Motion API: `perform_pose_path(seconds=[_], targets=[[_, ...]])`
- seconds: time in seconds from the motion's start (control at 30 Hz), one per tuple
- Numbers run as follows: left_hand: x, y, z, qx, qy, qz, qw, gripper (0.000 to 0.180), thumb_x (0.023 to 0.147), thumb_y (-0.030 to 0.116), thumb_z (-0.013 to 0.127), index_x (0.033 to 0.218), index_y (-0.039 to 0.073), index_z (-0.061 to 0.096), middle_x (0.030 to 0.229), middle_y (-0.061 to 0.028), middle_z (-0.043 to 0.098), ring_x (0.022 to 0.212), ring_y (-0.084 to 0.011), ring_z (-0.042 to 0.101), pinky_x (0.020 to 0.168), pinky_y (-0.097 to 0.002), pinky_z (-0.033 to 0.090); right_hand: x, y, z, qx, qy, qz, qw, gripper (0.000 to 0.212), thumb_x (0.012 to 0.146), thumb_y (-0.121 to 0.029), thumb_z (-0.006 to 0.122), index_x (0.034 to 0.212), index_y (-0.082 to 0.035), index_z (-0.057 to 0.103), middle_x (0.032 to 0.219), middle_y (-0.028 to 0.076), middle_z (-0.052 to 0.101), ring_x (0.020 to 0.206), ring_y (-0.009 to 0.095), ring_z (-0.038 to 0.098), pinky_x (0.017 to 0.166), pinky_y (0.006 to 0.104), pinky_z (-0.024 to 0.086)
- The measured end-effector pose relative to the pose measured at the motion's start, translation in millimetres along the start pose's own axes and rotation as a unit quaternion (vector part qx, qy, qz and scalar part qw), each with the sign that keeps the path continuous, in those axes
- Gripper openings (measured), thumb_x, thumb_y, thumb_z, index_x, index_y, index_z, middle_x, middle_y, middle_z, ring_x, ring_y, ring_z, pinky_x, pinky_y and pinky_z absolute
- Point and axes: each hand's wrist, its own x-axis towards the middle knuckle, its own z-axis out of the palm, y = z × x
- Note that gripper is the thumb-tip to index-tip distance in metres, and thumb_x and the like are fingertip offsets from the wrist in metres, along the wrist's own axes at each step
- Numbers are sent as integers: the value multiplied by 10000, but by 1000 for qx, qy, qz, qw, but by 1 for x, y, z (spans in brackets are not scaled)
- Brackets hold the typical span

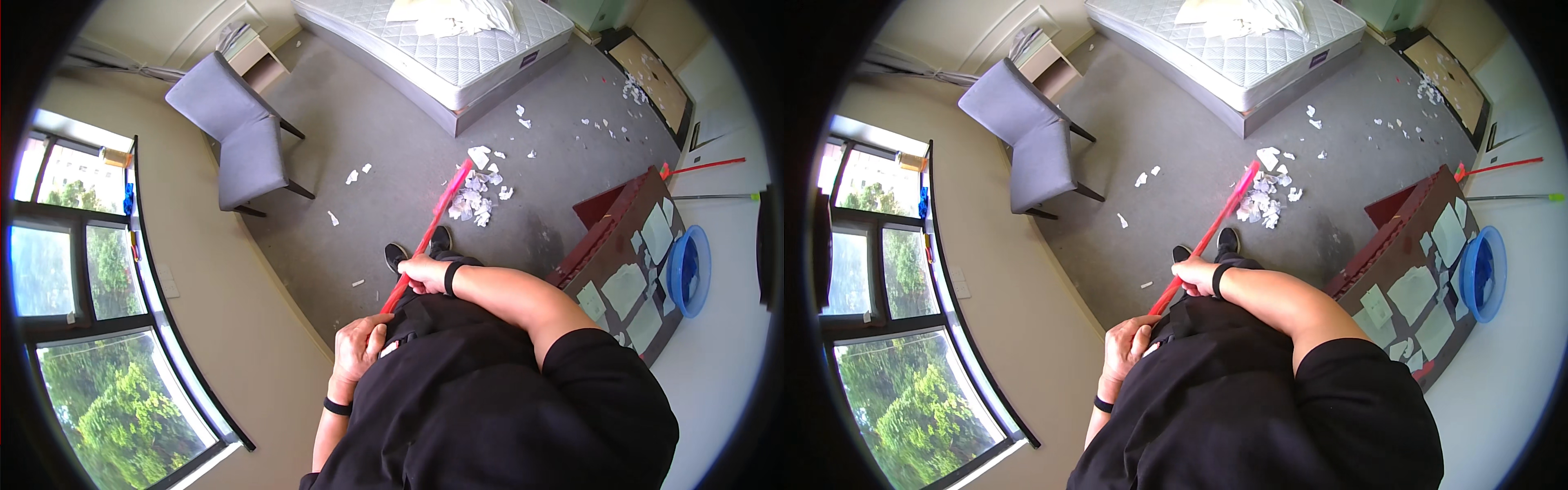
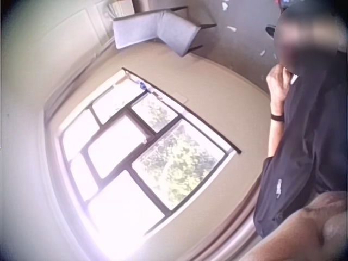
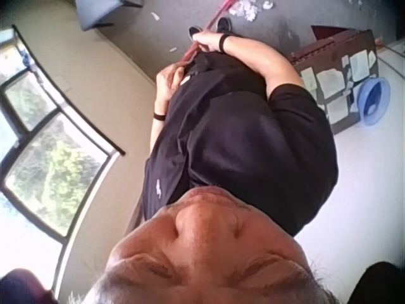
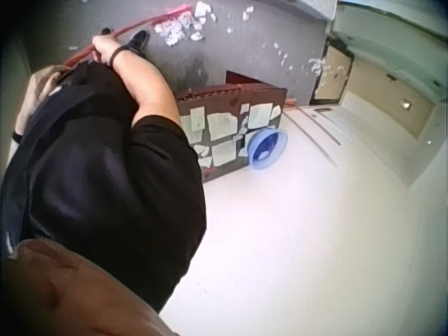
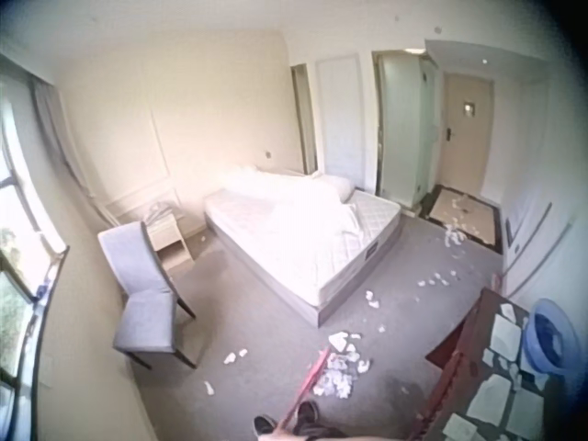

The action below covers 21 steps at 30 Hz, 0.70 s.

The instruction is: Sweep debris off the floor using a broom.

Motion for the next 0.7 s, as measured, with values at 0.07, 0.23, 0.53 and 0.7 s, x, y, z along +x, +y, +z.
perform_pose_path(seconds=[0.07, 0.23, 0.53, 0.7], targets=[[-8, -1, -1, -4, 0, -16, 1000, 209, 965, 124, 584, 1068, 26, 738, 878, -179, 727, 802, -348, 712, 765, -416, 564, 4, 7, 3, -27, -21, 12, 999, 158, 943, -249, 600, 847, -126, 576, 663, 33, 518, 525, 154, 486, 468, 329, 407], [-15, -9, 3, -67, 1, -98, 993, 269, 1017, 187, 540, 1119, 26, 730, 995, -196, 743, 923, -366, 723, 845, -416, 560, 19, 14, -1, -41, 14, 12, 999, 128, 944, -239, 587, 887, -125, 602, 700, 30, 543, 580, 149, 516, 500, 334, 432], [-37, -31, -6, -93, -5, -119, 989, 277, 1014, 178, 540, 1171, 60, 734, 1086, -185, 736, 1025, -337, 718, 926, -403, 550, 29, 14, 8, -27, 66, -42, 997, 243, 970, -308, 613, 810, -128, 583, 628, 15, 537, 480, 151, 498, 393, 327, 377], [-46, -31, -10, -43, 0, -59, 997, 325, 1047, 304, 538, 1216, 84, 707, 1143, -166, 725, 1067, -359, 687, 929, -440, 543, 37, 23, 2, -72, 53, 4, 996, 215, 968, -288, 642, 816, -164, 555, 594, -11, 504, 419, 162, 458, 377, 327, 367]])
